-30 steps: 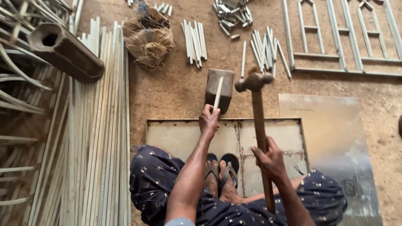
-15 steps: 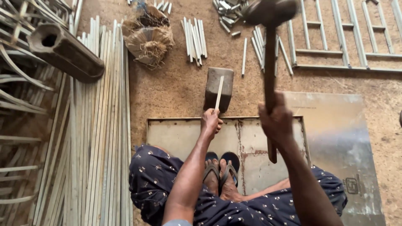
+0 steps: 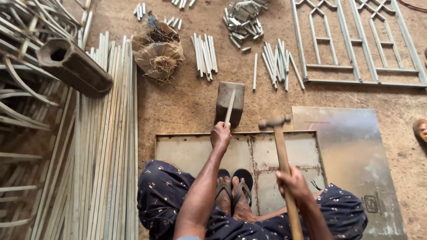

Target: Hammering and shaping small metal rods against an anvil-like block on a fabrication floor.

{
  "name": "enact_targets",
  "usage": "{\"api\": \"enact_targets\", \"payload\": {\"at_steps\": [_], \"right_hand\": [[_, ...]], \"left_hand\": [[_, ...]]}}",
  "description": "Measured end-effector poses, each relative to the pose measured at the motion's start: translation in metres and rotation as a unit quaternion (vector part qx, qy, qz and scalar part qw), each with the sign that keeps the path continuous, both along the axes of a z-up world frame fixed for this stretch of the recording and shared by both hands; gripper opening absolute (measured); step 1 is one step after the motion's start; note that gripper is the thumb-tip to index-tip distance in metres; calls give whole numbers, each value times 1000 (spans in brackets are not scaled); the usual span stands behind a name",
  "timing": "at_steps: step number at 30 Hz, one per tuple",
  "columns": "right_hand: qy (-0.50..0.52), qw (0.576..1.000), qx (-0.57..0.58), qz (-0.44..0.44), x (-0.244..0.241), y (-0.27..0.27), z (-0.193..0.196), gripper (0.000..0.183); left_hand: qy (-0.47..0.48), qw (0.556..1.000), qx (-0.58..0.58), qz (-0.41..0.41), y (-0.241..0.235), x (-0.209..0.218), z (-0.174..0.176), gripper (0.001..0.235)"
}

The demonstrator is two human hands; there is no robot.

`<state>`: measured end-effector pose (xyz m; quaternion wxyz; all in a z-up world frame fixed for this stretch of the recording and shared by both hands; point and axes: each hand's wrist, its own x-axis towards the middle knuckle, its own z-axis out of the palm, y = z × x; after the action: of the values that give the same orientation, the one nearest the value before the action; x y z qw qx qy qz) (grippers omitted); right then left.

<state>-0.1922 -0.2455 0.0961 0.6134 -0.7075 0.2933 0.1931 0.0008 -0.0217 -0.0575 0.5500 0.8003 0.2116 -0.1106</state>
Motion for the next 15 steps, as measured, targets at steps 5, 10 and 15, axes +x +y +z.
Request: {"api": "enact_targets", "payload": {"at_steps": [5,10,15], "right_hand": [[57,993,81,-62,-75,-28,-104,34],[124,972,161,-120,-95,-35,-142,25],[152,954,216,-142,-93,-26,-140,21]], "left_hand": [[-132,990,56,-14,-6,29,-2,41],[-38,973,-227,30,9,25,28,59],[34,960,-276,34,21,3,45,38]]}}
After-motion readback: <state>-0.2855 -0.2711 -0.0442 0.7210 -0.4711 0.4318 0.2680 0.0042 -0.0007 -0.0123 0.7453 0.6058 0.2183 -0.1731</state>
